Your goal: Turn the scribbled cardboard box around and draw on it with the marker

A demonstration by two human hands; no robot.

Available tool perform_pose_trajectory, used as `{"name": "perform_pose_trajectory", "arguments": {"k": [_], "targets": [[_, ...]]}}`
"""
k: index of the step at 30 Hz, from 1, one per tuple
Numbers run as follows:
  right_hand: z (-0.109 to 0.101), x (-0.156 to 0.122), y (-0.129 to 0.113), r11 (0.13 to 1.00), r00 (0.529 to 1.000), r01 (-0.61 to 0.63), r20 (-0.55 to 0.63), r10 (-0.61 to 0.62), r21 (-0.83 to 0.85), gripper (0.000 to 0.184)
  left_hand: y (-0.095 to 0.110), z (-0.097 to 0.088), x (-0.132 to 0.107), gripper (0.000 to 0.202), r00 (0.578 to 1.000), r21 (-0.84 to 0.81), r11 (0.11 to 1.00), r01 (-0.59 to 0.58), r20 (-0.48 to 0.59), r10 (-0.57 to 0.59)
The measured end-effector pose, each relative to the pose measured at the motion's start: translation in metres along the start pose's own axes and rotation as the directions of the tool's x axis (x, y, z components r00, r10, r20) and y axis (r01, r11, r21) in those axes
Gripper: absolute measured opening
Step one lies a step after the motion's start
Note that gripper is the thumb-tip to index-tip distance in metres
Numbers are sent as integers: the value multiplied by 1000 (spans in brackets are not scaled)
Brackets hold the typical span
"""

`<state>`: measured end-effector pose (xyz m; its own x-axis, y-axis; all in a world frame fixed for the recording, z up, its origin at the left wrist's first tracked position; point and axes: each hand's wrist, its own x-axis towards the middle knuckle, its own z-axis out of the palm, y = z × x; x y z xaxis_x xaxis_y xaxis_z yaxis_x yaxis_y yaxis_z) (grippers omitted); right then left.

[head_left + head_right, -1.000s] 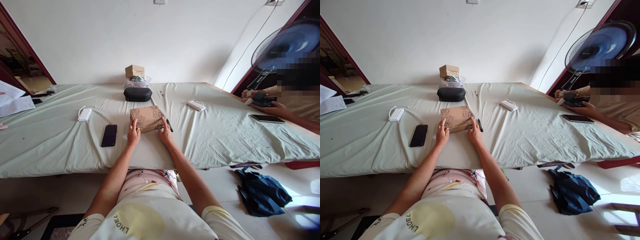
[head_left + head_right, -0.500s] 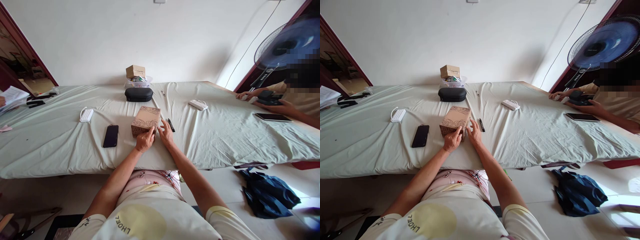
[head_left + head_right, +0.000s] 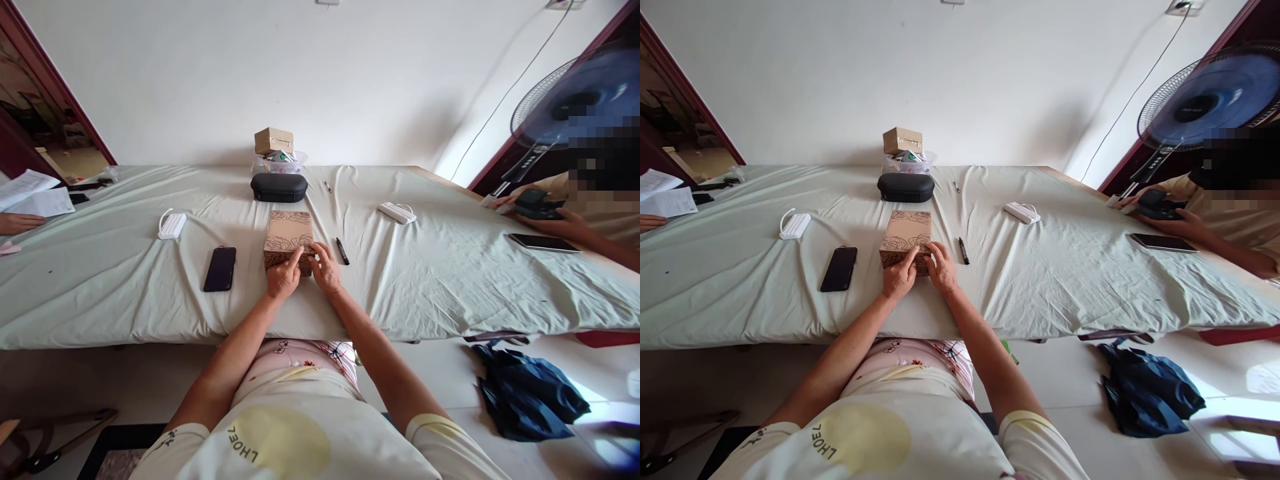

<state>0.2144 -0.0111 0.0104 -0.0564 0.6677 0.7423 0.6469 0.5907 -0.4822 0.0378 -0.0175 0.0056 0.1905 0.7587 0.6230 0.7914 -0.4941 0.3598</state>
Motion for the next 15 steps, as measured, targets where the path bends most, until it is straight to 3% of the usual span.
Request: {"name": "perform_pose_trajectory", "arguments": {"k": [7, 15], "targets": [[-10, 3, 9, 993, 994, -103, -53, 100, -49, 45, -26, -7, 7, 49, 948, -81, 977, 197, -239, -211], [-7, 3, 10, 993, 991, -112, -78, 108, -45, 44, -31, 1, 9, 45, 899, -124, 943, 308, -286, -331]]}}
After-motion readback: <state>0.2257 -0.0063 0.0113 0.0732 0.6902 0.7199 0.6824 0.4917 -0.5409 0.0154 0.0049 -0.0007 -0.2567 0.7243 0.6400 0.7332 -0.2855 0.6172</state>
